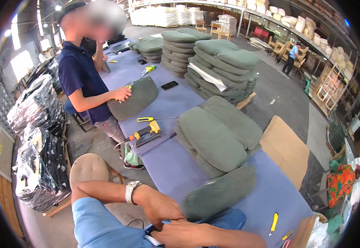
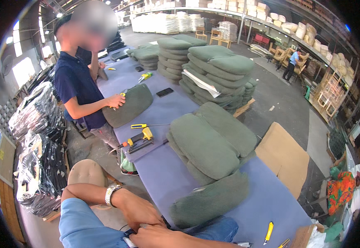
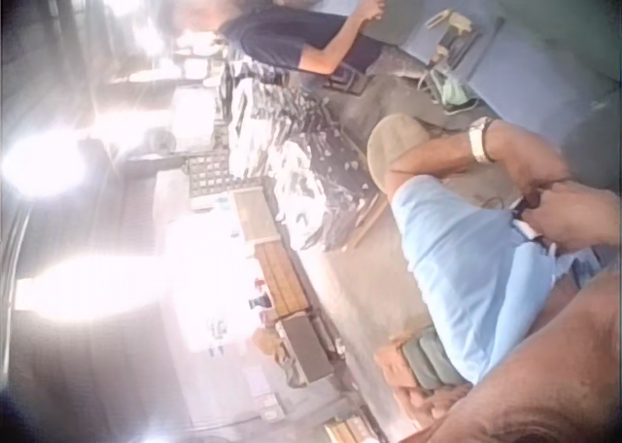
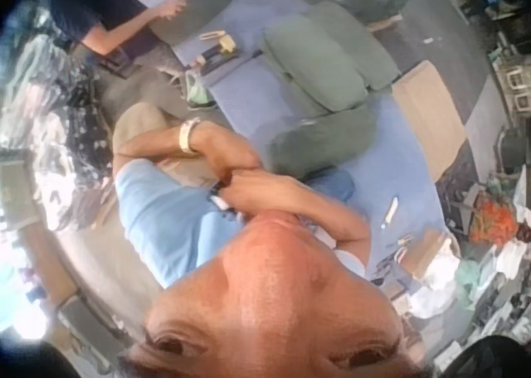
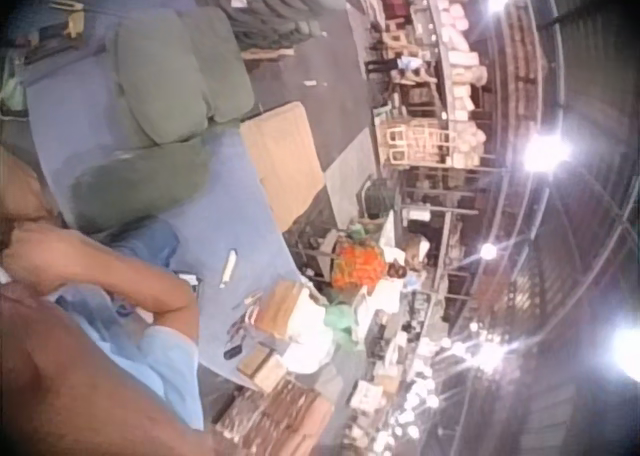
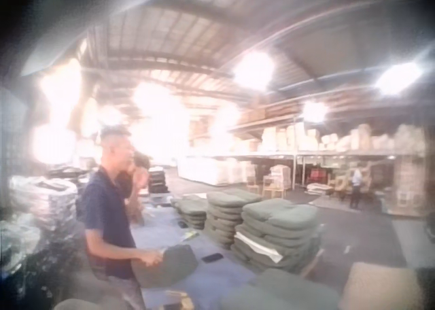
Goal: The person staples the edges of green fabric cushions using a pneumatic staple gun, then trims excess fabric with a utility knife. The person repeatedly picks up cushions, staples them, and places them on a stack on the table.
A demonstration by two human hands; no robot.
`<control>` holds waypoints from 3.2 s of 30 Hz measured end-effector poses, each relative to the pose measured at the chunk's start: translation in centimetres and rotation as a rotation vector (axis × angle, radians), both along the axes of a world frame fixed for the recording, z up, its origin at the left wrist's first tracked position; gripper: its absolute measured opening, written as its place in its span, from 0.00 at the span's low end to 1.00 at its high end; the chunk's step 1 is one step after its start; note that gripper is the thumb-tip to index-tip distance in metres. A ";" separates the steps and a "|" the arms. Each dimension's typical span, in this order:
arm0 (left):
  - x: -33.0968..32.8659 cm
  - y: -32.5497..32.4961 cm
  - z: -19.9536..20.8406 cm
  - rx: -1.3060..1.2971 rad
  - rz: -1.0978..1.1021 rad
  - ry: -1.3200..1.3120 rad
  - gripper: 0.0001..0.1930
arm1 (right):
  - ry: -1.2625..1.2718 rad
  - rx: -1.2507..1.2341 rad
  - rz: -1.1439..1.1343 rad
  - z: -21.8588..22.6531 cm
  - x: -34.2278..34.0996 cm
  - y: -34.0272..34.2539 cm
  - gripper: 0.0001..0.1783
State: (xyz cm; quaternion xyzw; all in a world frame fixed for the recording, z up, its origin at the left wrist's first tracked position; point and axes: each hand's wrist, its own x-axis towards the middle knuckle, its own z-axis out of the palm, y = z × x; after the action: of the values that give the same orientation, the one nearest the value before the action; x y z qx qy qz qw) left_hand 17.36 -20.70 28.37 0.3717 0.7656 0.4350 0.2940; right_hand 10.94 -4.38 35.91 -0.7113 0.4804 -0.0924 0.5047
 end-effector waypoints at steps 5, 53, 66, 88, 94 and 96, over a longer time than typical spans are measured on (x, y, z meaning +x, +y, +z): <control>-1.7 -1.7 1.7 0.022 -0.024 -0.118 0.40 | -0.068 -0.004 0.017 0.9 -0.8 -0.2 0.09; -10.8 16.7 -20.1 0.169 0.781 -0.099 0.53 | -0.306 -0.227 -2.108 -21.4 -12.5 15.4 0.10; -4.9 14.7 -17.4 -0.113 0.657 0.038 0.47 | 0.539 -0.129 -2.397 -25.7 -9.3 14.9 0.29; -20.1 12.9 -31.0 0.271 0.553 -0.564 0.40 | 0.169 -0.486 -2.239 -31.1 -7.8 10.9 0.22; -18.6 11.8 -27.0 0.428 0.656 -0.880 0.34 | -0.041 -0.544 -2.250 -31.4 -8.7 10.5 0.19; -18.7 11.4 -23.7 0.277 0.625 -0.802 0.35 | -0.114 -0.561 -2.264 -31.0 -8.7 10.8 0.20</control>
State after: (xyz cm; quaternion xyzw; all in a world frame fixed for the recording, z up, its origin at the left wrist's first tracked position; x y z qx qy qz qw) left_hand -1.38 -9.25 4.69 -0.0344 0.6026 0.7072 0.3682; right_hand 2.24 6.45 4.93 0.0418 0.7797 -0.6244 -0.0198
